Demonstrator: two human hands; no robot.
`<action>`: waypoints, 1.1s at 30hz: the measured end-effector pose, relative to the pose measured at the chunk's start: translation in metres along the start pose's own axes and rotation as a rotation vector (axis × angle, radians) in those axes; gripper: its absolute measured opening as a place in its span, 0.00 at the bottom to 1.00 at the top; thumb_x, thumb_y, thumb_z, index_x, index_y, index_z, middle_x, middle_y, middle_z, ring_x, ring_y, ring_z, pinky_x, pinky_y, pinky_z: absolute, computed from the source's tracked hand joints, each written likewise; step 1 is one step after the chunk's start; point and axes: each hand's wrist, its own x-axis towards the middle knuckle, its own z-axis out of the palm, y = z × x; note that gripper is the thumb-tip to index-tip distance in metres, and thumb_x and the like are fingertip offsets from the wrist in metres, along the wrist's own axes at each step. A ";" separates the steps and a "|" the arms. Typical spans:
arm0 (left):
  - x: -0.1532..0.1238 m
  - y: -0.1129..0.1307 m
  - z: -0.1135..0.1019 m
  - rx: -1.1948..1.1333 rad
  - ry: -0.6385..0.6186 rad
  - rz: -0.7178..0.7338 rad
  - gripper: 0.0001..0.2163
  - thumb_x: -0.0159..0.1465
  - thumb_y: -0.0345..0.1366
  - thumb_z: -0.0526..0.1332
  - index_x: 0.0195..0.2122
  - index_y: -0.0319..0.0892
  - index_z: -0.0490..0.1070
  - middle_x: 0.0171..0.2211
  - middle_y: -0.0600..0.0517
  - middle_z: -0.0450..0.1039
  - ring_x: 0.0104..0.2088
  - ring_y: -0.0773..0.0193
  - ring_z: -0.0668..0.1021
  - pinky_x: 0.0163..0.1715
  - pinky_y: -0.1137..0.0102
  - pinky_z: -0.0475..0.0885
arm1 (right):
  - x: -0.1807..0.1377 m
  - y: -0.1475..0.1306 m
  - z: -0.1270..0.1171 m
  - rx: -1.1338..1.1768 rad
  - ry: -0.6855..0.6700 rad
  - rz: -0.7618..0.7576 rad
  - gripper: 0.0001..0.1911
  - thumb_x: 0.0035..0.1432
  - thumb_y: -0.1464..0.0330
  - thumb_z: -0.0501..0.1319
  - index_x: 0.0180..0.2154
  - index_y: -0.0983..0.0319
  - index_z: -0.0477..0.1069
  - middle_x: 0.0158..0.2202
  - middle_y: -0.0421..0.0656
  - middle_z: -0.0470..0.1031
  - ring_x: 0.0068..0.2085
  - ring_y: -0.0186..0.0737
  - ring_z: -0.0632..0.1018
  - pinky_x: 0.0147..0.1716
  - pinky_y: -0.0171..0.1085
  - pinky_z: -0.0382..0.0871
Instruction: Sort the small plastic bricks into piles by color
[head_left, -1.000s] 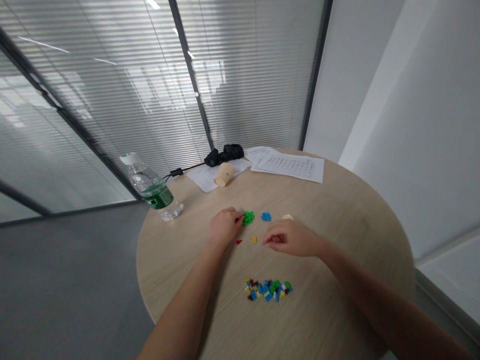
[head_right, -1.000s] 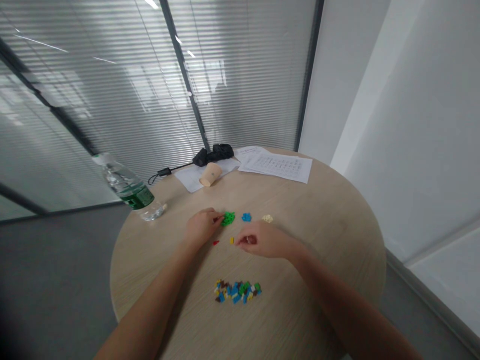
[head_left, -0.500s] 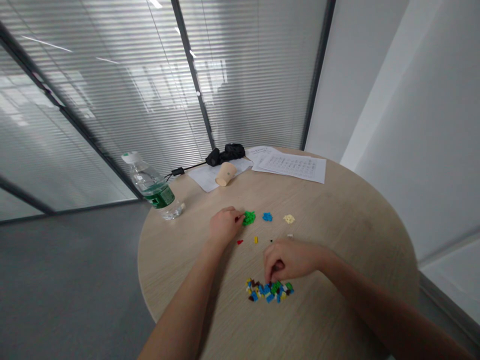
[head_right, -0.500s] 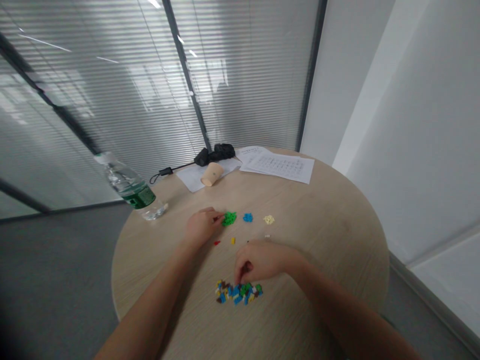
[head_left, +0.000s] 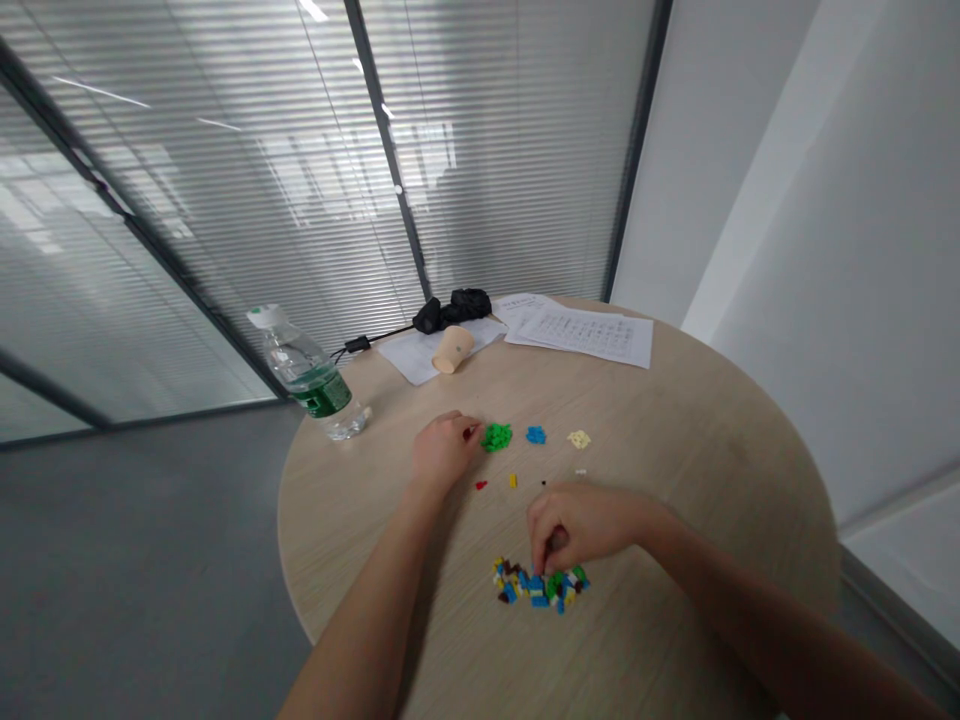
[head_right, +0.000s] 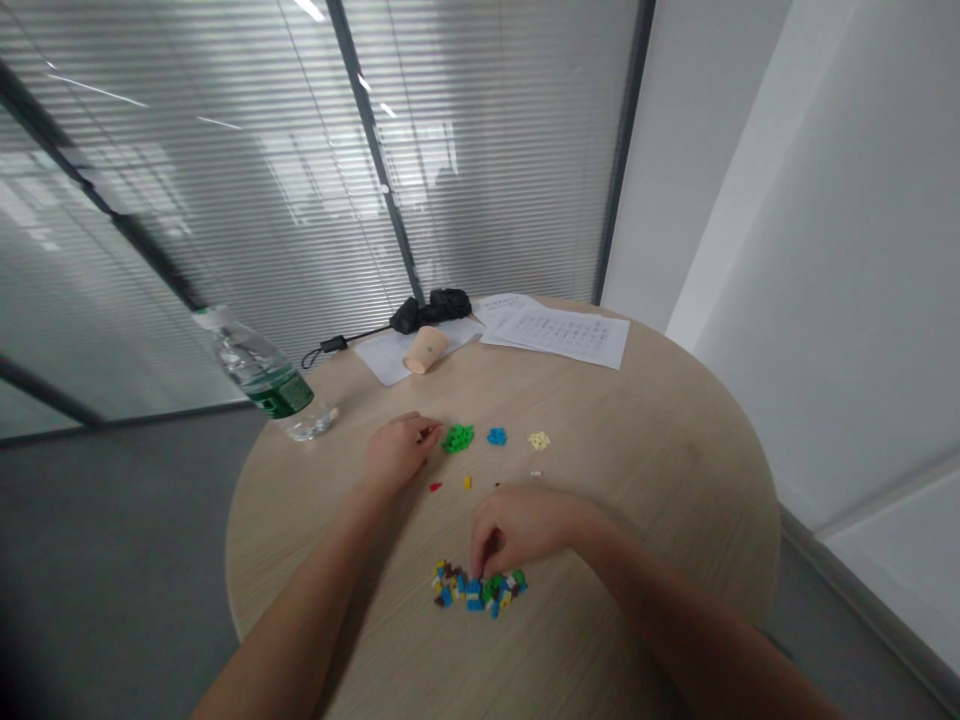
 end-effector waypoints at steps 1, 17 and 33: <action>0.000 -0.001 0.000 -0.011 0.019 -0.017 0.12 0.64 0.39 0.54 0.38 0.46 0.77 0.36 0.50 0.76 0.35 0.62 0.75 0.30 0.72 0.64 | 0.000 0.000 0.000 -0.002 -0.004 0.006 0.07 0.49 0.75 0.65 0.32 0.62 0.79 0.28 0.39 0.75 0.27 0.29 0.71 0.30 0.28 0.64; -0.015 0.025 0.005 -0.490 0.253 0.636 0.09 0.58 0.31 0.60 0.39 0.42 0.73 0.36 0.48 0.74 0.38 0.65 0.75 0.38 0.71 0.71 | -0.002 0.021 -0.022 0.497 0.800 0.313 0.08 0.48 0.65 0.62 0.31 0.62 0.73 0.29 0.41 0.75 0.29 0.34 0.72 0.31 0.35 0.65; -0.013 0.027 -0.004 -0.507 0.093 0.598 0.04 0.60 0.33 0.59 0.32 0.41 0.73 0.29 0.52 0.73 0.31 0.67 0.74 0.32 0.73 0.69 | 0.003 0.024 -0.016 0.596 0.782 0.279 0.10 0.47 0.63 0.64 0.30 0.62 0.69 0.28 0.39 0.72 0.28 0.33 0.71 0.31 0.34 0.64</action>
